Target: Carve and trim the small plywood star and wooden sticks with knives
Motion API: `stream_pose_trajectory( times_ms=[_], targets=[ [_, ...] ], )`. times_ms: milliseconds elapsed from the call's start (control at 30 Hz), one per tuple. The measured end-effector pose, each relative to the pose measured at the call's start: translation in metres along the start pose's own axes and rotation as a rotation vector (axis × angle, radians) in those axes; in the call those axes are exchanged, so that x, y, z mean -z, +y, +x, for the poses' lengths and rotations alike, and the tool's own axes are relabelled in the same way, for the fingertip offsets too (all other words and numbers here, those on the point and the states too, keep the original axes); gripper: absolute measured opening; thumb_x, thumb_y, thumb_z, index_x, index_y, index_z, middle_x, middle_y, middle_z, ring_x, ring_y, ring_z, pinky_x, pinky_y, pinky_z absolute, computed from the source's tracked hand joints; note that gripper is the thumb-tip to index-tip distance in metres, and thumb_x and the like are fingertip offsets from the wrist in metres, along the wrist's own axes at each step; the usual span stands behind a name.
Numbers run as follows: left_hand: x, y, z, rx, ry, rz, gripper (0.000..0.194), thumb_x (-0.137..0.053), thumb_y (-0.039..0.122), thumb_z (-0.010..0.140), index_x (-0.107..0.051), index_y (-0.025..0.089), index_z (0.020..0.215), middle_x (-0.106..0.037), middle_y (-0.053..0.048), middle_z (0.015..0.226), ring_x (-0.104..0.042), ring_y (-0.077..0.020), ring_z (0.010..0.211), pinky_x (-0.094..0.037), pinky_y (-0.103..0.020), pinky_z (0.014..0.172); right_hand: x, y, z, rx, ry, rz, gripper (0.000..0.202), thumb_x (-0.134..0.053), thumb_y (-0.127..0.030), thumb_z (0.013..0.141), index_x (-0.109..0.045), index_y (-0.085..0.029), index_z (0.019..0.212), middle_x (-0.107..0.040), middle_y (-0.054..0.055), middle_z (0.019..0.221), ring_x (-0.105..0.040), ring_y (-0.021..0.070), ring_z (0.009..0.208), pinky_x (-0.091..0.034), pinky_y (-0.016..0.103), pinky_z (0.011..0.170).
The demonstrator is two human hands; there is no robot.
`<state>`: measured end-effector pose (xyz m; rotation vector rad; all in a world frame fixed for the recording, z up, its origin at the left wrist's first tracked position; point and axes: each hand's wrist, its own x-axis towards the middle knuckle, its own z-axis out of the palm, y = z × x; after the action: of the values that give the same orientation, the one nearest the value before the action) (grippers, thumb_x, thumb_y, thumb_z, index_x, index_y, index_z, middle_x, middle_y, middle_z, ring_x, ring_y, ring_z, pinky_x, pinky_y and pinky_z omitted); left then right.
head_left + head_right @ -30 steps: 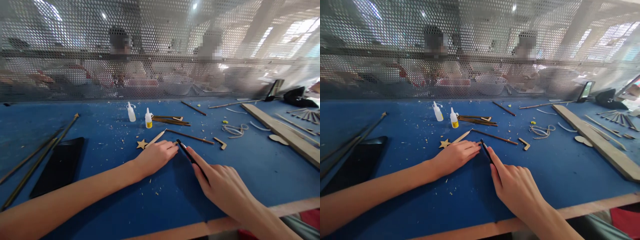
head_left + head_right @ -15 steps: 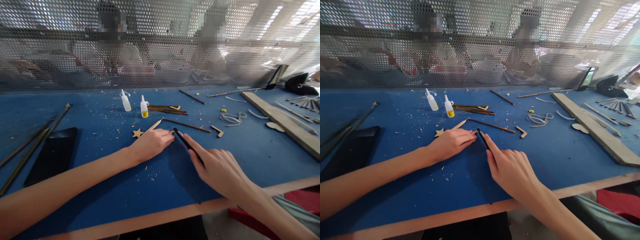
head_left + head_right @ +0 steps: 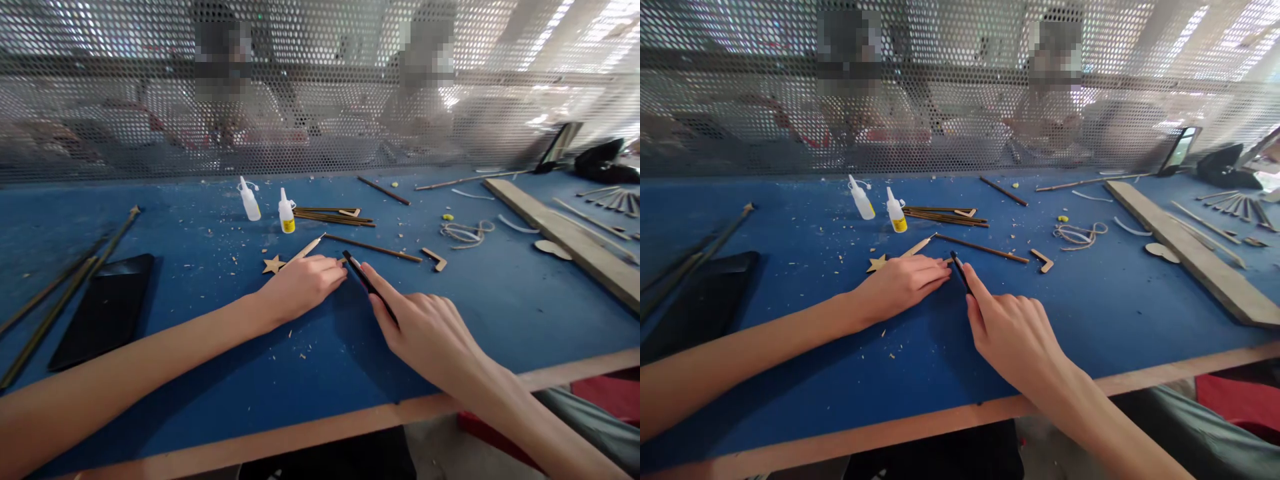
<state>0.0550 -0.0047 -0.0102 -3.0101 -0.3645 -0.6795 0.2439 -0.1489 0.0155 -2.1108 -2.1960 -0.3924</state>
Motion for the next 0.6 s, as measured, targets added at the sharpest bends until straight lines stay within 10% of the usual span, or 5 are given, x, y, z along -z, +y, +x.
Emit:
stream_pose_trajectory(
  times_ms=[600],
  targets=[
    [-0.002, -0.003, 0.002, -0.023, 0.076, -0.013, 0.034, -0.040, 0.026, 0.107, -0.072, 0.013, 0.105, -0.076, -0.008, 0.107, -0.072, -0.0191, 0.097, -0.057, -0.032, 0.088, 0.001, 0.002, 0.008, -0.021, -0.082, 0.042, 0.052, -0.038, -0.035, 0.104, -0.037, -0.030, 0.156, -0.072, 0.002, 0.064, -0.070, 0.0220, 0.056, -0.032, 0.028, 0.051]
  ],
)
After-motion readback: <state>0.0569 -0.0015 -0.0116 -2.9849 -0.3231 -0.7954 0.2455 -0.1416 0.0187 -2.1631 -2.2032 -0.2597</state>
